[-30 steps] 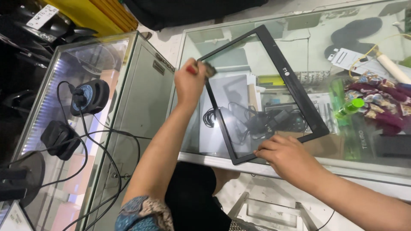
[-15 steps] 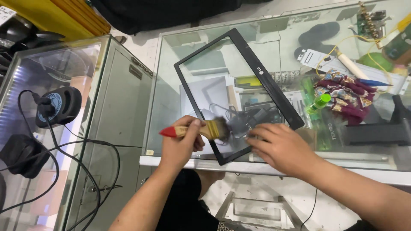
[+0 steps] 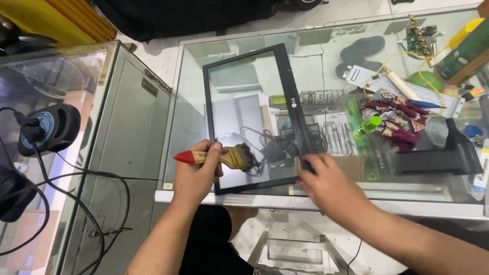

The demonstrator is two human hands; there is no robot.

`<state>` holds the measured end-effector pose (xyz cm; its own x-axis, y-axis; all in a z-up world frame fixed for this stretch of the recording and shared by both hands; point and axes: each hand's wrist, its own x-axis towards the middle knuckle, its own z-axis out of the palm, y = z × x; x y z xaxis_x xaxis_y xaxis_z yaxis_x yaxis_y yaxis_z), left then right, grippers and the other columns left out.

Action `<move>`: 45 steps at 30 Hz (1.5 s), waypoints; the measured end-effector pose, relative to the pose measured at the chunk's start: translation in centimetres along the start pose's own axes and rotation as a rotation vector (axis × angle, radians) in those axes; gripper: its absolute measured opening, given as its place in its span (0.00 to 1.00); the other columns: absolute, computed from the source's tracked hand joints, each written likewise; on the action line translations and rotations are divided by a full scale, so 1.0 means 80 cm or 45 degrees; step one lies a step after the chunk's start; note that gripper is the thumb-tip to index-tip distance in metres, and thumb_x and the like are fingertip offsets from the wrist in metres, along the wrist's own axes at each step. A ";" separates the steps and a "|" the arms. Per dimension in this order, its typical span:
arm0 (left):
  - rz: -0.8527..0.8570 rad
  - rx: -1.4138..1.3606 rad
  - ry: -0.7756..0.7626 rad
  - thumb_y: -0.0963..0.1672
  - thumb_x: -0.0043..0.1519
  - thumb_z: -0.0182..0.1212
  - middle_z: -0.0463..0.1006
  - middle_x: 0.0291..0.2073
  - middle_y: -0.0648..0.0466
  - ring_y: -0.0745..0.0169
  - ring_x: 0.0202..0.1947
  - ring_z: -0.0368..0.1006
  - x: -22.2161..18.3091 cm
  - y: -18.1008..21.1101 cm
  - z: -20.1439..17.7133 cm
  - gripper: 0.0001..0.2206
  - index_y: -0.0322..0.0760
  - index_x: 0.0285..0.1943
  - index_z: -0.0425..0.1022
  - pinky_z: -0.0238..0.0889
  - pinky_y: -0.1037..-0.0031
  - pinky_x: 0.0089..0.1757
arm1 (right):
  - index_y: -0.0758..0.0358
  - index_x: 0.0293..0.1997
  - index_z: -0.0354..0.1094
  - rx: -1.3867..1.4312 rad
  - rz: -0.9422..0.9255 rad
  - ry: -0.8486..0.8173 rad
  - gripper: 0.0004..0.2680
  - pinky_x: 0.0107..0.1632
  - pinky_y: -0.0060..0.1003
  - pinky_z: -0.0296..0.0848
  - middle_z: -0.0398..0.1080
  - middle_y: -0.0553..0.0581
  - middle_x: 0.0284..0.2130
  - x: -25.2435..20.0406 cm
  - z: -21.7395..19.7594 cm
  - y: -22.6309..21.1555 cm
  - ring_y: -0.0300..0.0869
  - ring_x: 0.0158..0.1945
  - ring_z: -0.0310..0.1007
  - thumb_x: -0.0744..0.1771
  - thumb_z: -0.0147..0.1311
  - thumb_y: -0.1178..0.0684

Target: Cleaning a monitor bezel with a brush and installing a circuit board into the rear housing

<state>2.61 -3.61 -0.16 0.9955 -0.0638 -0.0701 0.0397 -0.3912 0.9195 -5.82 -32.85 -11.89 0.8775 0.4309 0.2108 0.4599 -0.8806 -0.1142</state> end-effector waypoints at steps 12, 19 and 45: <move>0.004 0.488 -0.443 0.45 0.64 0.53 0.65 0.10 0.54 0.61 0.10 0.66 0.039 0.060 0.126 0.14 0.44 0.23 0.62 0.58 0.69 0.21 | 0.74 0.60 0.67 -0.015 -0.292 -0.055 0.19 0.65 0.45 0.67 0.69 0.75 0.58 -0.025 0.021 -0.023 0.58 0.61 0.70 0.62 0.51 0.61; 0.095 0.661 -0.165 0.47 0.62 0.53 0.76 0.16 0.51 0.59 0.15 0.75 0.233 0.081 0.191 0.17 0.39 0.19 0.69 0.68 0.66 0.22 | 0.74 0.61 0.67 -0.087 -0.215 -0.198 0.20 0.58 0.47 0.72 0.65 0.76 0.62 -0.009 0.031 -0.036 0.58 0.62 0.70 0.62 0.52 0.57; 0.103 0.410 0.193 0.52 0.62 0.59 0.71 0.12 0.41 0.44 0.17 0.69 0.029 0.060 -0.012 0.16 0.42 0.28 0.79 0.63 0.61 0.28 | 0.59 0.56 0.72 -0.039 -0.102 -0.037 0.12 0.53 0.36 0.76 0.74 0.56 0.56 -0.010 -0.045 -0.029 0.47 0.59 0.75 0.66 0.54 0.54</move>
<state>5.22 -4.78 4.44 0.9967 0.0212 0.0779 -0.0444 -0.6613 0.7488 -8.09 -31.84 -8.34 0.8418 0.5052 0.1898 0.5247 -0.8485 -0.0686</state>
